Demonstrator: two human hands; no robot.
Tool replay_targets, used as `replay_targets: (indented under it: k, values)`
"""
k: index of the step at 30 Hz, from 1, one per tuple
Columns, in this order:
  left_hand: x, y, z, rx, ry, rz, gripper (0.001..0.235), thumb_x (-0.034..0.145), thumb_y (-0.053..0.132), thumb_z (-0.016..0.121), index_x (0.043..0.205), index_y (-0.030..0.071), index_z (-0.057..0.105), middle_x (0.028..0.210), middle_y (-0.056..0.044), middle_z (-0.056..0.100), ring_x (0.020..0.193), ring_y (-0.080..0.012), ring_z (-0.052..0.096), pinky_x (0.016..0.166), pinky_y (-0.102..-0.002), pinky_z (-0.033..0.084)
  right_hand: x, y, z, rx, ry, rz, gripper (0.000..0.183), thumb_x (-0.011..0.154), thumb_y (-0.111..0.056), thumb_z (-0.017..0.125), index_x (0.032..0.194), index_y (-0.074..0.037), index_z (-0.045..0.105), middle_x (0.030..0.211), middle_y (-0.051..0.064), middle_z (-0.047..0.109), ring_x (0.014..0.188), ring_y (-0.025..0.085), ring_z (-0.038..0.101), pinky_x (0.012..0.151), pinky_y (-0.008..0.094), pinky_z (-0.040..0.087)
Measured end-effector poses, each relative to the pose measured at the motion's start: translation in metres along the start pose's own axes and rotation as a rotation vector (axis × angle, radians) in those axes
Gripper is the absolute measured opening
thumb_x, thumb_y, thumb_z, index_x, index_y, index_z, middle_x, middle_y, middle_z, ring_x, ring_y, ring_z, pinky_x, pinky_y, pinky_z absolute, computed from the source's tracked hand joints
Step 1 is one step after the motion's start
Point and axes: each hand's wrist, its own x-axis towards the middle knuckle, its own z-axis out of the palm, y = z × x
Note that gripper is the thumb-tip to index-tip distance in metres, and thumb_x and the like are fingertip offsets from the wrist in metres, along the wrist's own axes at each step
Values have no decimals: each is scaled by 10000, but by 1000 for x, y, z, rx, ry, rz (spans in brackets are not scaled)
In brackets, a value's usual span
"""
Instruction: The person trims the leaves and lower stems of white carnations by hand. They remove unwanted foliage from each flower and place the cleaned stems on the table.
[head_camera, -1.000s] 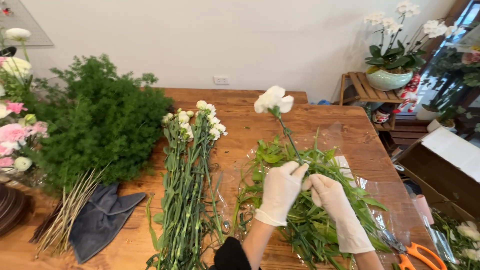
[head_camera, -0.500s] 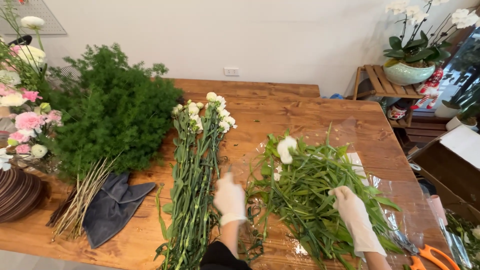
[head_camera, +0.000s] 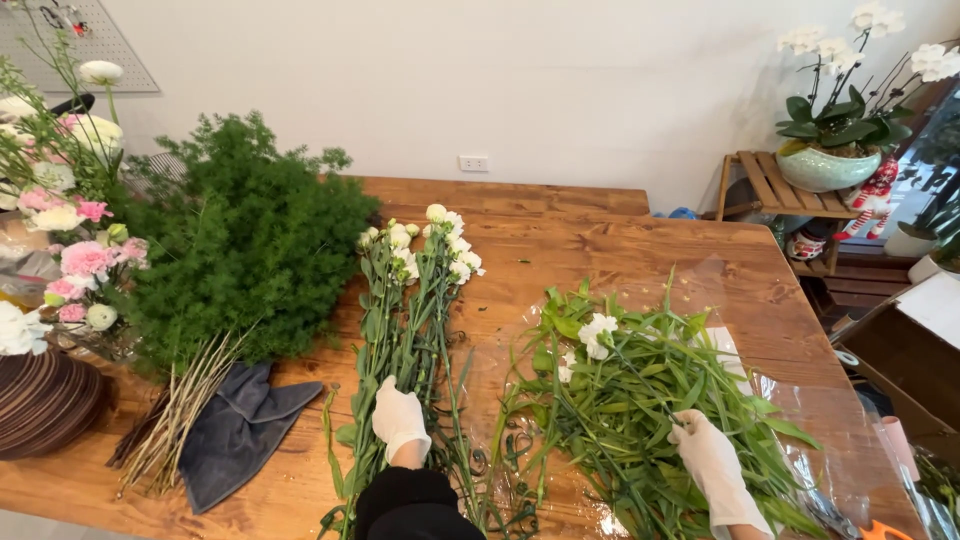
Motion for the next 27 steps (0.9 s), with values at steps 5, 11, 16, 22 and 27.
replay_targets:
  k: [5, 11, 16, 22, 27]
  values:
    - [-40, 27, -12, -15, 32, 157, 335, 942, 501, 558, 996, 171, 582, 819, -31, 696, 725, -230, 644, 705, -390, 479, -6, -12, -1, -192, -65, 31, 482, 1020, -344, 518, 1481, -227, 447, 1498, 9, 553, 804, 210, 772, 750, 359, 591]
    - [16, 23, 72, 297, -217, 210, 169, 893, 323, 683, 961, 168, 691, 990, -46, 742, 916, -274, 715, 738, -394, 552, -15, -38, -12, -357, -128, 103, 529, 1017, -443, 487, 1521, -296, 412, 1420, -7, 652, 1103, 215, 762, 901, 347, 589]
    - [10, 36, 73, -234, -337, 356, 299, 951, 288, 668, 815, 141, 446, 607, -13, 397, 525, -140, 352, 555, -289, 337, -57, -68, -32, -239, -52, 29, 480, 1023, -355, 550, 1487, -256, 478, 1410, -15, 656, 488, 74, 542, 481, 202, 484]
    - [-80, 73, 12, -512, -564, 346, 185, 947, 90, 616, 1131, 82, 604, 868, -16, 560, 689, -105, 455, 702, -240, 422, -108, -122, -36, -113, -131, -178, 412, 1015, -340, 525, 1418, -269, 568, 1139, 9, 765, 472, 65, 419, 477, 182, 411]
    - [-111, 72, 10, -553, -662, 364, 295, 950, 107, 610, 1240, 79, 571, 1054, -36, 629, 728, -90, 482, 737, -221, 439, -141, -142, -1, -76, -544, -318, 594, 915, -301, 684, 1478, -337, 497, 1269, -18, 728, 792, 62, 660, 782, 171, 589]
